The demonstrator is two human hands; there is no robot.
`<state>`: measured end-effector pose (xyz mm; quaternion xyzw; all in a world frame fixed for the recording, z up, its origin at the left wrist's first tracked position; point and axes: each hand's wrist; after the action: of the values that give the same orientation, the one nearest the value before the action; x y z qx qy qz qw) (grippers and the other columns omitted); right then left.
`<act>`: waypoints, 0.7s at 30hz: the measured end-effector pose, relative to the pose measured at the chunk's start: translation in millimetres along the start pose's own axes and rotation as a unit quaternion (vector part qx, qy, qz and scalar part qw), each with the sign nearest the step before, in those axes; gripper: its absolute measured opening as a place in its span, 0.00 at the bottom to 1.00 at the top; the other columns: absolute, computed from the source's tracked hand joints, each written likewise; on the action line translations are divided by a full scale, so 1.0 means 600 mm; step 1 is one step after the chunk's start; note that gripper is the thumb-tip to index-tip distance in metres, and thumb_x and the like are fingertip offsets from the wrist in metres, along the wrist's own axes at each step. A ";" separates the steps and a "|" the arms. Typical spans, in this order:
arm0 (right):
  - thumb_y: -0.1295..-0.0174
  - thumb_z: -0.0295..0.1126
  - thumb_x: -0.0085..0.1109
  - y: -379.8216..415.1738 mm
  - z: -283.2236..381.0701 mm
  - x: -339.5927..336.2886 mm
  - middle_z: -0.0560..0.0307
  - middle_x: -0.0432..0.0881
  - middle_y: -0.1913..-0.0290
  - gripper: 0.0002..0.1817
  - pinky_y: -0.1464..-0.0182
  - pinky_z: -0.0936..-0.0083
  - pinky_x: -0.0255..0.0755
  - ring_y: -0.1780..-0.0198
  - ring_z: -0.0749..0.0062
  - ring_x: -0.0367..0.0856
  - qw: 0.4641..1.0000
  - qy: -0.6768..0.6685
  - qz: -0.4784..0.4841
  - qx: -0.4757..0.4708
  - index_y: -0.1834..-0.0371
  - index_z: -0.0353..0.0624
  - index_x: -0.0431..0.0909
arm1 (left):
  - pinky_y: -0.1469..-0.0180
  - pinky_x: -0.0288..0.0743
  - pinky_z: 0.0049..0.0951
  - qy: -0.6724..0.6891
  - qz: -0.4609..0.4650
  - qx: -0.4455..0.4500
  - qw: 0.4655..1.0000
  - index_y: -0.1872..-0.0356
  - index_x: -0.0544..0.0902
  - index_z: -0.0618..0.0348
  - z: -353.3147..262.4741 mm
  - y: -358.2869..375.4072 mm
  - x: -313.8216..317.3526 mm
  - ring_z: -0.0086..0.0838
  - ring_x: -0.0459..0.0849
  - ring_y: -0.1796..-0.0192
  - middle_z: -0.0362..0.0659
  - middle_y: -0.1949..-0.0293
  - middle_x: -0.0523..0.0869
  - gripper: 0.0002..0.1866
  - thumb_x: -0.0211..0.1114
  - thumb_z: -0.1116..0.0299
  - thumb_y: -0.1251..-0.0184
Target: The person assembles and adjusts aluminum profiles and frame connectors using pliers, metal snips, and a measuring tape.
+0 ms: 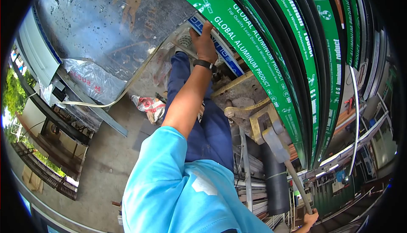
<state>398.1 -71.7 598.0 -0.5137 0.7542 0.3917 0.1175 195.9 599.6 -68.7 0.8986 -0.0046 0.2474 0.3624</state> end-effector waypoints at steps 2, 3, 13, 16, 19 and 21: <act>0.56 0.26 0.63 -0.001 0.007 -0.003 0.36 0.76 0.77 0.09 0.62 0.51 0.70 0.71 0.36 0.74 1.000 -0.007 0.015 0.010 0.76 0.34 0.74 | 0.42 0.73 0.34 0.008 -0.005 -0.007 1.000 0.45 0.74 0.58 -0.002 -0.005 0.001 0.29 0.81 0.50 0.39 0.52 0.83 0.22 0.73 0.61 0.30; 0.56 0.26 0.63 0.000 0.009 -0.006 0.36 0.76 0.77 0.08 0.62 0.51 0.69 0.71 0.36 0.74 1.000 -0.010 0.023 0.016 0.76 0.34 0.74 | 0.43 0.73 0.34 0.011 -0.007 -0.011 1.000 0.46 0.74 0.58 -0.001 -0.006 0.001 0.28 0.82 0.50 0.39 0.53 0.83 0.21 0.73 0.61 0.30; 0.49 0.31 0.70 0.005 0.021 -0.012 0.39 0.74 0.78 0.14 0.63 0.51 0.68 0.72 0.42 0.71 1.000 -0.014 0.001 -0.004 0.76 0.35 0.72 | 0.46 0.76 0.34 -0.001 -0.015 0.006 1.000 0.49 0.73 0.57 -0.031 0.002 0.030 0.28 0.83 0.52 0.40 0.54 0.84 0.20 0.74 0.61 0.31; 0.53 0.33 0.72 0.001 0.012 -0.005 0.40 0.74 0.78 0.16 0.63 0.52 0.69 0.72 0.40 0.72 0.999 -0.031 0.007 0.008 0.75 0.35 0.73 | 0.45 0.75 0.34 -0.007 -0.015 0.011 1.000 0.48 0.74 0.58 -0.033 0.002 0.031 0.28 0.82 0.52 0.40 0.54 0.84 0.21 0.74 0.60 0.32; 0.53 0.33 0.73 0.001 0.007 -0.005 0.40 0.74 0.78 0.16 0.63 0.51 0.68 0.72 0.40 0.72 1.000 -0.026 0.009 0.008 0.75 0.36 0.73 | 0.44 0.75 0.34 -0.019 -0.025 0.032 0.999 0.48 0.73 0.58 -0.034 0.004 0.036 0.28 0.82 0.51 0.41 0.54 0.84 0.22 0.75 0.60 0.32; 0.53 0.33 0.73 0.001 0.005 -0.003 0.40 0.74 0.79 0.16 0.63 0.51 0.68 0.72 0.41 0.72 1.000 -0.024 0.009 0.007 0.75 0.36 0.73 | 0.44 0.75 0.34 -0.024 -0.025 0.042 0.999 0.47 0.73 0.59 -0.033 0.004 0.037 0.29 0.82 0.51 0.41 0.54 0.84 0.23 0.75 0.59 0.32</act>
<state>397.9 -68.2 597.4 -0.4968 0.7586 0.3991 0.1358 206.1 614.5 -44.8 0.9186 0.0193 0.2164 0.3302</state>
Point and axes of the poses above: each hand's wrist, its own y-axis away from the middle knuckle, its own x-axis out of the palm, z = x × y
